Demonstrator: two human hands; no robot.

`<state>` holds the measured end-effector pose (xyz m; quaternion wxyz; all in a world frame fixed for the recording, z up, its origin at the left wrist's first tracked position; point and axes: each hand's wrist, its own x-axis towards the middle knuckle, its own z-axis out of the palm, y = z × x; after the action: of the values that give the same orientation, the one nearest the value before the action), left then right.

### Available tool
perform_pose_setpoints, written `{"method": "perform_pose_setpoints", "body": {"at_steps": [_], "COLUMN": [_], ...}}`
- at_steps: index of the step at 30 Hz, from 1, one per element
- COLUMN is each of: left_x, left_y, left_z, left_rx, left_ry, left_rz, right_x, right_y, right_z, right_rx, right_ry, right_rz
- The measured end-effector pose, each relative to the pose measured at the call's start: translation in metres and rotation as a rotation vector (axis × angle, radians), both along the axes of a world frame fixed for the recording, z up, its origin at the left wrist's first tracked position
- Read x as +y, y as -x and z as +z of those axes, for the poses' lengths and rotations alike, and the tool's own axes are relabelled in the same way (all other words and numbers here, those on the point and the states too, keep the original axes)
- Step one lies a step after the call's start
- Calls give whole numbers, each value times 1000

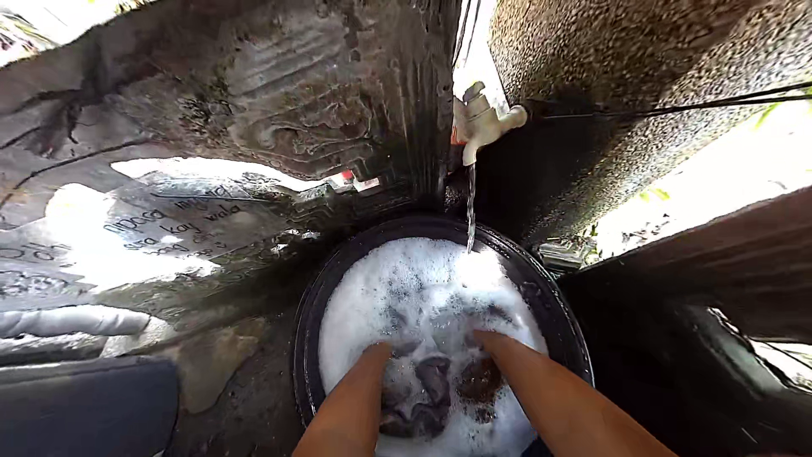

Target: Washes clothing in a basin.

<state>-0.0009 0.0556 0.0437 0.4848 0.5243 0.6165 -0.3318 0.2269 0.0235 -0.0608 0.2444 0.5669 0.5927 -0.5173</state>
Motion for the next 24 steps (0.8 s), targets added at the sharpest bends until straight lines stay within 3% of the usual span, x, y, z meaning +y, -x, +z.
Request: {"method": "perform_pose_setpoints", "body": {"at_steps": [1,3,5,6,7,9,10,12,15,18,20,22,24], "left_x": [-9,-43,-85,-100,-107,-91,-71,-30,7,10,5,-2,-4], "left_y": [0,2,-4,-7,-7,-2,1,8,29,40,36,30,23], "left_z": [-15,-63,-146,-183,-199,-198,-180,-127,-17,98,172,227,265], "left_rx": [-20,-96,-183,-214,-218,-142,-94,-105,-254,-287,-278,-302,-340], "left_ry": [-54,-209,-492,-612,-632,-497,-394,-368,-629,-875,-957,-1028,-1111], "left_rz": [93,271,500,523,454,187,12,-181,-182,-136,-128,-179,-248], "right_x": [9,-8,-37,-43,-40,-17,-4,16,37,41,49,53,60], "right_y": [-29,-7,38,53,44,30,26,13,-11,-24,-27,-24,-20], "right_z": [-47,-79,-109,-126,-108,-69,-61,-58,-52,2,26,55,91], "right_rx": [265,109,43,7,12,-52,-56,35,127,125,248,408,467], "right_ry": [-121,-89,-368,-501,-321,-75,-51,-103,-238,-236,-246,-278,-340], "right_rz": [195,-245,-760,-842,-615,-22,147,179,41,-210,-432,-577,-561]}}
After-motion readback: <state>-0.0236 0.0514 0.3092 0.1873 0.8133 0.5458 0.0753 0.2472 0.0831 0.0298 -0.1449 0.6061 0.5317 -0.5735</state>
